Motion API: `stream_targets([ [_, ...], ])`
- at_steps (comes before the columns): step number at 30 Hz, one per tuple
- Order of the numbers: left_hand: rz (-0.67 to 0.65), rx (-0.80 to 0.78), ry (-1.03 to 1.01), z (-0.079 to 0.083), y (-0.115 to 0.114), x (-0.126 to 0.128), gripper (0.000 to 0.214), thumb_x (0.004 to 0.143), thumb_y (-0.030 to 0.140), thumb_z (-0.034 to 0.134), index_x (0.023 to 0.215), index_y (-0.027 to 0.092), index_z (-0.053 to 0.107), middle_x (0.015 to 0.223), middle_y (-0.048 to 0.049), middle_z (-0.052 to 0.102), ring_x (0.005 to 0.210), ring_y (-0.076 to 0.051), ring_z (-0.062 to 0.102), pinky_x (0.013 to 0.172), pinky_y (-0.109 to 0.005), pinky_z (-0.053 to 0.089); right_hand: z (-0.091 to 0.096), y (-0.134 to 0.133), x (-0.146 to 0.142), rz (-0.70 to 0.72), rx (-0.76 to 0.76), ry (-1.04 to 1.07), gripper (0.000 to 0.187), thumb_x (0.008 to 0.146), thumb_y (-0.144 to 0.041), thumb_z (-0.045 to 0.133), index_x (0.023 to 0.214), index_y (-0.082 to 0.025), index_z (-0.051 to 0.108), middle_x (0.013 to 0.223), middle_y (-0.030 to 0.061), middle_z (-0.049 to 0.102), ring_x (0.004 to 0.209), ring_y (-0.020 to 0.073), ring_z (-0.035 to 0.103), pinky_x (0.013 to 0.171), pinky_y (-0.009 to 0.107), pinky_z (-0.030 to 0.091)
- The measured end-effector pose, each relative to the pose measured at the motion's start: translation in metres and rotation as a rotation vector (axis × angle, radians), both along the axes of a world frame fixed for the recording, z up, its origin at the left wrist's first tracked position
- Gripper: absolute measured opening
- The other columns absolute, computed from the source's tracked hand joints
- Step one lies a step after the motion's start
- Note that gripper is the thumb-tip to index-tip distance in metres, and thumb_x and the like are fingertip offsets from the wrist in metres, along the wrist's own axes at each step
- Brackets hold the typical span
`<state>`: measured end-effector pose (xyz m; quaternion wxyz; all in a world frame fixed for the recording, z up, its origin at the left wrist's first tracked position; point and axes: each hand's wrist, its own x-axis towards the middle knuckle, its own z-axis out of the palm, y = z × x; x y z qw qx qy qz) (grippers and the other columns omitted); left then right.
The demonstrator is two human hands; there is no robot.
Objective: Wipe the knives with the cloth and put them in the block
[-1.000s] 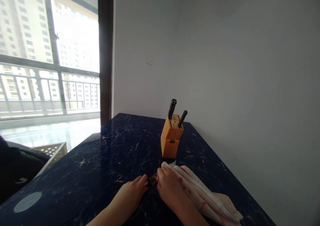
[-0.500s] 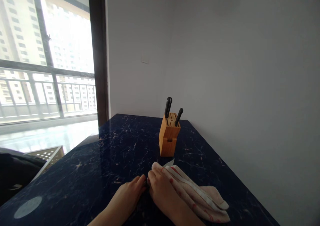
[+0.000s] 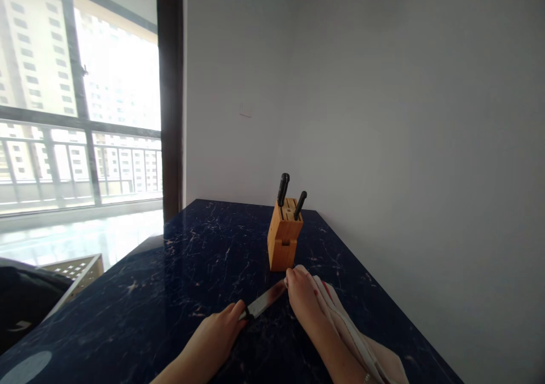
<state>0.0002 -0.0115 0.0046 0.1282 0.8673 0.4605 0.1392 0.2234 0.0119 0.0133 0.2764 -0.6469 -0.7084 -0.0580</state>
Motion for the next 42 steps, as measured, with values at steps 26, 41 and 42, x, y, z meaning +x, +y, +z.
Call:
stream_targets([
  [26, -0.023, -0.503, -0.838, 0.010, 0.010, -0.010, 0.043, 0.082, 0.056, 0.038, 0.084, 0.016, 0.053, 0.052, 0.0086, 0.036, 0.043, -0.006, 0.032, 0.039, -0.017, 0.023, 0.010, -0.019, -0.017, 0.036, 0.070, -0.126, 0.017, 0.079, -0.008, 0.047, 0.083, -0.020, 0.057, 0.083, 0.0043, 0.057, 0.085, 0.0202, 0.049, 0.076, 0.033, 0.034],
  [41, 0.201, -0.083, -0.127, 0.007, 0.014, -0.019, 0.036, 0.089, 0.042, 0.030, 0.076, 0.022, 0.056, 0.071, -0.0013, 0.064, 0.066, -0.017, 0.060, 0.057, -0.022, 0.035, 0.000, -0.008, 0.007, 0.013, 0.031, -0.030, 0.017, 0.075, -0.006, 0.047, 0.067, -0.020, 0.052, 0.070, 0.0029, 0.057, 0.071, 0.0168, 0.054, 0.067, 0.027, 0.038],
  [42, 0.202, -0.067, -0.108, 0.006, 0.014, -0.019, 0.034, 0.089, 0.041, 0.030, 0.078, 0.022, 0.056, 0.073, -0.0019, 0.065, 0.068, -0.017, 0.061, 0.058, -0.023, 0.035, 0.001, -0.008, 0.003, 0.023, 0.046, -0.001, 0.016, 0.076, -0.007, 0.047, 0.069, -0.020, 0.052, 0.073, 0.0027, 0.057, 0.074, 0.0165, 0.054, 0.068, 0.027, 0.038],
])
